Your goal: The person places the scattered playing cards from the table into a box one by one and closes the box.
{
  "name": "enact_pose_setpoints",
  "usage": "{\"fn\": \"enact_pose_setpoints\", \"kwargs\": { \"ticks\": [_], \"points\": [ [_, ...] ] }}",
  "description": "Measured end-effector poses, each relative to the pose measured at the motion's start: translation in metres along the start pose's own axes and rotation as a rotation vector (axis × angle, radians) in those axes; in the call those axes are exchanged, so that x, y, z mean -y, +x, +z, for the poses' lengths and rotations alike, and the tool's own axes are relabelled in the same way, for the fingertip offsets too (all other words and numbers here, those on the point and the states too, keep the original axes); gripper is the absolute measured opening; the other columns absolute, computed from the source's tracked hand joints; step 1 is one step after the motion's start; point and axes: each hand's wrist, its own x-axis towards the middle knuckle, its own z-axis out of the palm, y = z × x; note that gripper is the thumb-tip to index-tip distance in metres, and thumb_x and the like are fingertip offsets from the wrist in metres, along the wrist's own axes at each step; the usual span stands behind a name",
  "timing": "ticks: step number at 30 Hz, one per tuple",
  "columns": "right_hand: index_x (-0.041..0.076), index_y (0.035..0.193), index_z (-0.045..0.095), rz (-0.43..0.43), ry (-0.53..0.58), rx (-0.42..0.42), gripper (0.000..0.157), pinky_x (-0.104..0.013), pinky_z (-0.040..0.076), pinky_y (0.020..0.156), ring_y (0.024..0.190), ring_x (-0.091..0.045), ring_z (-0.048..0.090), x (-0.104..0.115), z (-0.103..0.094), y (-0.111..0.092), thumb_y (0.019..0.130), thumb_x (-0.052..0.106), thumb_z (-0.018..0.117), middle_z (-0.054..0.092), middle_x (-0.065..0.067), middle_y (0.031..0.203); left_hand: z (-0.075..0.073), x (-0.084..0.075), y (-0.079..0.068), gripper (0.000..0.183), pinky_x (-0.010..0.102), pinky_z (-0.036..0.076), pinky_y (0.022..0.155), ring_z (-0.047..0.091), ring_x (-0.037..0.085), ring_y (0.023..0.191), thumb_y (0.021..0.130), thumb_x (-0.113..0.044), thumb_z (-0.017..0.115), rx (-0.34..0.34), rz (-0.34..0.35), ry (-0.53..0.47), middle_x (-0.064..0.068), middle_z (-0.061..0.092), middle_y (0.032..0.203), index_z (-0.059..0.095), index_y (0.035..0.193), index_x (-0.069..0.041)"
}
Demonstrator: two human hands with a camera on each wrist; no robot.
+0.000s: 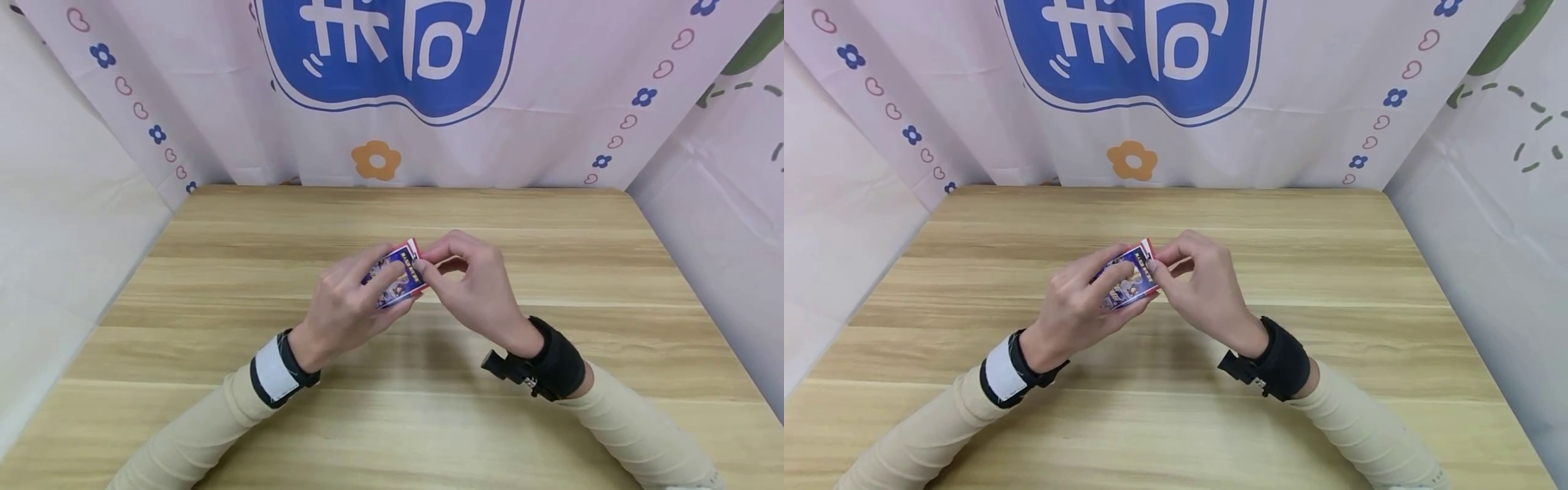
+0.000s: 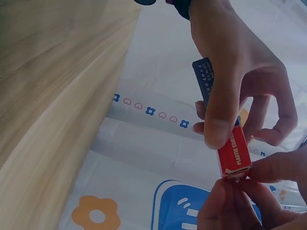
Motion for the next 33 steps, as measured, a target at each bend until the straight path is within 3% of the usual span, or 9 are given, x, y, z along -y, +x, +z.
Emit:
{"fn": "enact_pose_setpoints", "kwargs": {
  "ticks": [8, 13, 17, 20, 23, 25, 28, 33],
  "points": [
    [-0.008, 0.101, 0.065, 0.038, 0.026, 0.035, 0.019, -0.041, 0.056, 0.066, 0.079, -0.021, 0.063, 0.003, -0.008, 0.005, 0.082, -0.01, 0.066, 0.065, -0.019, 0.096, -0.006, 0.001, 0.005, 0.049, 0.044, 0.057, 0.067, 0.064, 0.03, 0.088, 0.07, -0.031, 0.082, -0.046, 0.039, 0.01, 0.02, 0.066, 0.106, 0.055, 0.099, -0.001],
    [-0.007, 0.101, 0.068, -0.082, -0.024, 0.075, 0.019, -0.037, 0.057, 0.067, 0.08, -0.016, 0.062, -0.012, -0.008, 0.003, 0.081, -0.008, 0.067, 0.065, -0.016, 0.1, -0.007, 0.001, 0.007, 0.05, 0.043, 0.057, 0.068, 0.064, 0.029, 0.089, 0.068, -0.031, 0.083, -0.047, 0.035, -0.011, 0.018, 0.067, 0.106, 0.057, 0.1, -0.002],
    [-0.002, 0.114, 0.064, -0.114, -0.028, 0.107, 0.032, -0.032, 0.055, 0.072, 0.088, -0.012, 0.058, -0.021, 0.0, -0.004, 0.082, -0.005, 0.066, 0.06, -0.009, 0.109, -0.009, -0.001, 0.006, 0.051, 0.04, 0.058, 0.062, 0.066, 0.027, 0.084, 0.067, -0.029, 0.083, -0.049, -0.023, -0.052, 0.02, 0.068, 0.103, 0.056, 0.101, -0.001],
    [-0.006, 0.13, 0.049, -0.018, 0.17, 0.144, 0.05, -0.037, 0.048, 0.091, 0.11, -0.019, 0.05, -0.006, 0.011, -0.011, 0.082, -0.012, 0.063, 0.048, -0.015, 0.127, -0.012, -0.002, 0.006, 0.051, 0.038, 0.058, 0.055, 0.067, 0.028, 0.079, 0.067, -0.026, 0.083, -0.076, -0.071, -0.065, 0.024, 0.068, 0.099, 0.056, 0.1, 0.002],
    [-0.008, 0.14, 0.028, 0.082, 0.36, 0.204, 0.065, -0.038, 0.028, 0.107, 0.133, -0.021, 0.028, 0.014, 0.018, -0.016, 0.083, -0.016, 0.06, 0.025, -0.017, 0.149, -0.014, -0.004, 0.006, 0.05, 0.038, 0.058, 0.052, 0.067, 0.029, 0.074, 0.067, -0.024, 0.083, -0.117, -0.114, -0.053, 0.026, 0.068, 0.097, 0.056, 0.097, 0.004],
    [-0.009, 0.142, 0.019, 0.11, 0.414, 0.238, 0.068, -0.036, 0.018, 0.11, 0.138, -0.019, 0.013, 0.025, 0.019, -0.018, 0.086, -0.016, 0.057, 0.011, -0.016, 0.154, -0.015, -0.005, 0.007, 0.048, 0.038, 0.058, 0.051, 0.067, 0.029, 0.071, 0.066, -0.023, 0.084, -0.141, -0.133, -0.041, 0.026, 0.068, 0.095, 0.057, 0.095, 0.004],
    [-0.01, 0.142, 0.014, 0.035, 0.31, 0.228, 0.073, -0.038, 0.018, 0.11, 0.138, -0.022, 0.013, 0.034, 0.014, -0.016, 0.085, -0.015, 0.059, 0.01, -0.019, 0.153, -0.016, -0.007, 0.01, 0.048, 0.037, 0.057, 0.05, 0.066, 0.028, 0.069, 0.065, -0.023, 0.084, -0.165, -0.133, -0.034, 0.026, 0.068, 0.097, 0.057, 0.094, 0.004],
    [-0.013, 0.141, 0.018, -0.078, 0.058, 0.099, 0.078, -0.048, 0.029, 0.104, 0.133, -0.03, 0.026, 0.029, 0.004, -0.008, 0.08, -0.012, 0.067, 0.025, -0.03, 0.145, -0.019, -0.008, 0.014, 0.048, 0.039, 0.058, 0.054, 0.066, 0.03, 0.077, 0.066, -0.024, 0.084, -0.203, -0.09, -0.015, 0.027, 0.067, 0.103, 0.056, 0.092, 0.006]
  ]
}}
